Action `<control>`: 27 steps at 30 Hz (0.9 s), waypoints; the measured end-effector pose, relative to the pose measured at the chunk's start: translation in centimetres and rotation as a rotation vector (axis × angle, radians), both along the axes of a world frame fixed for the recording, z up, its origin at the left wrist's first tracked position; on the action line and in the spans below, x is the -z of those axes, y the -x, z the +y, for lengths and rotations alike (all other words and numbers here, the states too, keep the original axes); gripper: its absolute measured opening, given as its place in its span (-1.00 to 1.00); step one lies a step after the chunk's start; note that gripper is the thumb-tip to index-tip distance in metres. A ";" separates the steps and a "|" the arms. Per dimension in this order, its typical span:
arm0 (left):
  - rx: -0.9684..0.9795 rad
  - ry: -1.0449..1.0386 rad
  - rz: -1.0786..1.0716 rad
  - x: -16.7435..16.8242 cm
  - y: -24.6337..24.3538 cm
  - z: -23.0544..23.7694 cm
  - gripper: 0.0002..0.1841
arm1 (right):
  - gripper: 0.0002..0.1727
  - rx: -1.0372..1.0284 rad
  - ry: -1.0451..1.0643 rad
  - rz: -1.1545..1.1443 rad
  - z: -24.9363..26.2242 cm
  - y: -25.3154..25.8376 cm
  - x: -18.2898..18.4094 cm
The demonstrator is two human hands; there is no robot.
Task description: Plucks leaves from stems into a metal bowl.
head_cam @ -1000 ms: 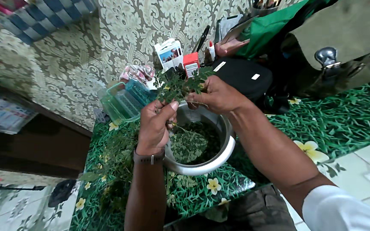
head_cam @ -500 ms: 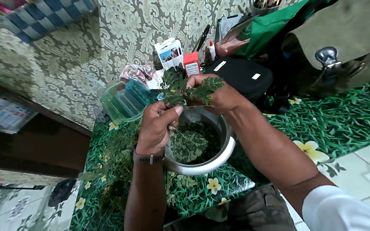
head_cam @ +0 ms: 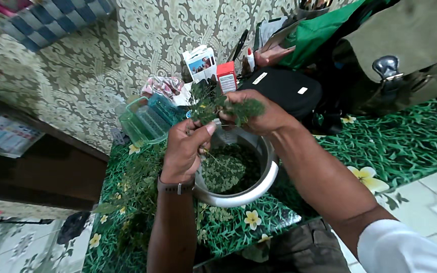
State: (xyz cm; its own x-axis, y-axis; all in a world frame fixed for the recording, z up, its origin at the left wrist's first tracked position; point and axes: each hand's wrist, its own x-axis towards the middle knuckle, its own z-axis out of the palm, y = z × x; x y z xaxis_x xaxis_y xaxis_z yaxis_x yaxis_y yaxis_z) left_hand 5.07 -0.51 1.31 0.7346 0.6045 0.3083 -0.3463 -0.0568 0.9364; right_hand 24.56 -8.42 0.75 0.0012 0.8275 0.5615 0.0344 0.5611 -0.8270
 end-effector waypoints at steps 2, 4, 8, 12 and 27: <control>-0.013 0.001 -0.014 -0.2 0.2 0.0 -0.96 | -0.80 0.018 0.019 0.051 -0.3 -0.3 -0.3; -0.008 0.012 -0.021 -0.2 0.3 0.0 -0.95 | -0.76 0.003 -0.008 0.026 -0.3 -0.5 -0.5; -0.023 -0.022 -0.014 -0.4 0.4 -0.1 -0.96 | -0.70 -0.100 -0.045 -0.130 0.1 -1.1 -0.1; -0.188 -0.210 0.074 -0.5 0.3 -0.4 -0.90 | -0.65 -0.132 0.022 0.007 0.1 -1.0 -0.2; -0.279 -0.393 0.106 -0.6 1.1 0.2 -0.71 | -0.91 0.234 -0.185 0.023 -0.6 0.1 -0.6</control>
